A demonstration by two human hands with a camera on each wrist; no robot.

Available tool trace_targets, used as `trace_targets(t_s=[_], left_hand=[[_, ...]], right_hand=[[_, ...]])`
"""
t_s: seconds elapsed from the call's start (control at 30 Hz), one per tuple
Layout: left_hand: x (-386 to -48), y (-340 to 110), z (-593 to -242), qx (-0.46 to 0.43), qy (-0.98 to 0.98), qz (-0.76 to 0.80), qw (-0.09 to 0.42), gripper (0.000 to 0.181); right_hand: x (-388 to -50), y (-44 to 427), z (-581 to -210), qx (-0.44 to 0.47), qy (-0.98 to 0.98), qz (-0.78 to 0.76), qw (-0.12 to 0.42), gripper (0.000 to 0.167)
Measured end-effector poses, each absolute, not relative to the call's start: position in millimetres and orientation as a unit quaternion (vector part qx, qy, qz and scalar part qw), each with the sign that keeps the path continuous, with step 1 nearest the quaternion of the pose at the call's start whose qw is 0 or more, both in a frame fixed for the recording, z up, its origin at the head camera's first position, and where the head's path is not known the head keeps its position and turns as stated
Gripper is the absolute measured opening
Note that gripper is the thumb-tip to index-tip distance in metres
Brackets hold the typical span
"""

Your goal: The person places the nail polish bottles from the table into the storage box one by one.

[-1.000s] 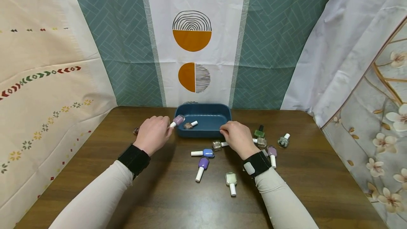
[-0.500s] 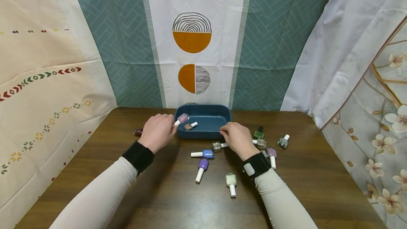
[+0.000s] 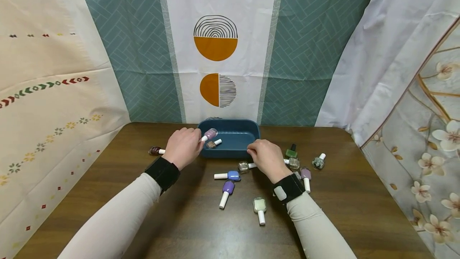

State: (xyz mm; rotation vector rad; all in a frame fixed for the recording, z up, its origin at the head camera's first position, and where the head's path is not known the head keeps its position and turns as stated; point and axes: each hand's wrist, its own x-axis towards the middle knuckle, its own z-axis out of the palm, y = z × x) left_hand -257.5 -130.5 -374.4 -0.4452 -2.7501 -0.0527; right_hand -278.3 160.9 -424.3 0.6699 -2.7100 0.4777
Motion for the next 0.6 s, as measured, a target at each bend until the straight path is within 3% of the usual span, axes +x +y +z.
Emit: trace_targets(t_s=[0.6], left_hand=[[-287,-113,-382,-0.184,-0.971,0.004,0.151,0.026]], right_hand=[[-278,160,-426,0.237,-0.941,0.174,0.168,0.01]])
